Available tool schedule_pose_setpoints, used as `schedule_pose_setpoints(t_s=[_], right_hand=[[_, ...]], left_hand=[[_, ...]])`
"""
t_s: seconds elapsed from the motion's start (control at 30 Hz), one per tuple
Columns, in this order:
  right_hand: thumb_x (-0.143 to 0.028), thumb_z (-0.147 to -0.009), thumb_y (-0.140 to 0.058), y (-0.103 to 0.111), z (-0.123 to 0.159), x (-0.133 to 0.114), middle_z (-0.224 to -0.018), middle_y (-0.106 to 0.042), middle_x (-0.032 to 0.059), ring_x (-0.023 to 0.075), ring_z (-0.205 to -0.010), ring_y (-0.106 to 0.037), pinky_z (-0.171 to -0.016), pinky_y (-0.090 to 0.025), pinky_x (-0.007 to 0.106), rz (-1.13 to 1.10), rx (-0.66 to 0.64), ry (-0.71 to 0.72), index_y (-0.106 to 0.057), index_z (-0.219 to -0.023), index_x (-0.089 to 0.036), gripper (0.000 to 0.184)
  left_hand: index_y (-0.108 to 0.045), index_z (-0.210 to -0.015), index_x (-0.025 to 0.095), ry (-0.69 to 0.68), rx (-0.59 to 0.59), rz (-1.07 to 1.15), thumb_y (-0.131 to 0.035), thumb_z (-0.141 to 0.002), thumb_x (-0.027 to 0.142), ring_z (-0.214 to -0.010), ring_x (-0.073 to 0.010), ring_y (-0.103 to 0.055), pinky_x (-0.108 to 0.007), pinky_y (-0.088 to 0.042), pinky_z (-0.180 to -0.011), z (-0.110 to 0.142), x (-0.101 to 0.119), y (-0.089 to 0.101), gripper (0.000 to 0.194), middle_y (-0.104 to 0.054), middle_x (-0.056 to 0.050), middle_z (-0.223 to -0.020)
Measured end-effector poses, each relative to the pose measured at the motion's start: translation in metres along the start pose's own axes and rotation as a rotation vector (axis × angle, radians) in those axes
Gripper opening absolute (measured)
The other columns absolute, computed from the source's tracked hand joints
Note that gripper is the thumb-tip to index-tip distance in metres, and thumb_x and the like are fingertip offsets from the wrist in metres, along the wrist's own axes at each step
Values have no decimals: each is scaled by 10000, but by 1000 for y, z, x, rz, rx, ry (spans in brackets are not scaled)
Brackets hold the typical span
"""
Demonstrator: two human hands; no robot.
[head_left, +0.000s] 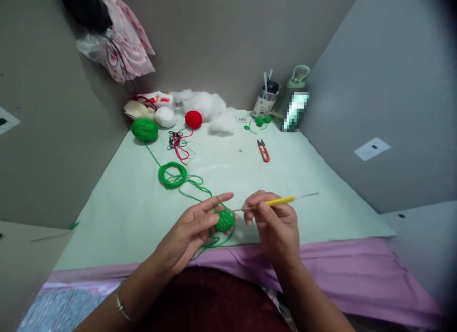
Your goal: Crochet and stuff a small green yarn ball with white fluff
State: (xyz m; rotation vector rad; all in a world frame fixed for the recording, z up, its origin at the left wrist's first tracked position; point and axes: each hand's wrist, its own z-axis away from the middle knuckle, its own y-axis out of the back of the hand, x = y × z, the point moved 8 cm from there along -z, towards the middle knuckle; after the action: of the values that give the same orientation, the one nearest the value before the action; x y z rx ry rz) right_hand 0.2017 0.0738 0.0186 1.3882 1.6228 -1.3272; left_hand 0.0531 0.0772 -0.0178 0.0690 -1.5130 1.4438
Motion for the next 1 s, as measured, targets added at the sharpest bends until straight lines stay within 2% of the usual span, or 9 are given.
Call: schedule_pose_setpoints(t_s=[0.07,0.13,0.3,0.43,0.67,0.77,0.9,1.0], right_hand=[[-306,-903,-697,1,-1,4,-759,-685,40,114,-554,-574,-481,-482,235,-80,26,-80,-765,-828,-199,147],[-293,-886,-714,2,0,3,-754,-682,37,104,-545,-563,-473,-474,221,-119,46,-100,-767,-815,-196,132],[-266,-886,-714,2,2,-4,-760,-678,43,103,-554,-575,-477,-480,216,-128,36,-56,-783,-839,-193,111],[-274,-903,-698,-3,2,-10,-736,-655,36,119,-570,-580,-475,-485,227,-95,-23,1,-787,-875,-209,114],[-271,-935,-667,-11,1,-3,-788,-641,23,96,-595,-577,-510,-461,212,-149,-58,-25,-780,-901,-219,129],[-261,-952,-649,-14,3,-1,-827,-659,27,101,-628,-565,-560,-463,234,-50,-73,3,-776,-929,-233,132],[-221,-958,-637,-22,7,-7,-919,-714,57,161,-833,-627,-636,-464,260,170,-104,104,-784,-953,-241,148],[-232,-967,-631,-25,7,-6,-934,-738,45,159,-845,-630,-657,-461,264,167,-122,105,-781,-977,-261,153]], left_hand=[[-680,-1323,176,4,-6,-18,-765,-834,279,-928,-168,-626,-250,-464,-852,0,0,0,506,-695,-82,-1044],[-684,-1320,193,-1,5,-52,-769,-829,284,-929,-160,-614,-245,-453,-859,1,2,1,507,-693,-74,-1053],[-690,-1314,233,-14,36,-170,-764,-823,311,-981,-180,-588,-268,-430,-899,4,4,4,502,-680,-61,-1080],[-691,-1311,259,-78,74,-256,-776,-816,321,-1077,-213,-567,-304,-405,-972,5,7,6,506,-665,-61,-1127],[-636,-1372,258,-59,64,-233,-757,-833,345,-1156,-247,-557,-354,-367,-1045,5,4,2,560,-659,-69,-1174],[-623,-1382,258,-66,75,-241,-775,-817,333,-1143,-249,-581,-365,-385,-1048,4,4,0,590,-667,-67,-1152],[-641,-1348,277,-117,106,-275,-834,-765,299,-1118,-239,-614,-356,-443,-1020,2,7,0,614,-679,-58,-1102],[-631,-1358,283,-145,122,-332,-866,-728,291,-1071,-227,-626,-340,-478,-972,2,10,3,673,-659,-46,-1044]])
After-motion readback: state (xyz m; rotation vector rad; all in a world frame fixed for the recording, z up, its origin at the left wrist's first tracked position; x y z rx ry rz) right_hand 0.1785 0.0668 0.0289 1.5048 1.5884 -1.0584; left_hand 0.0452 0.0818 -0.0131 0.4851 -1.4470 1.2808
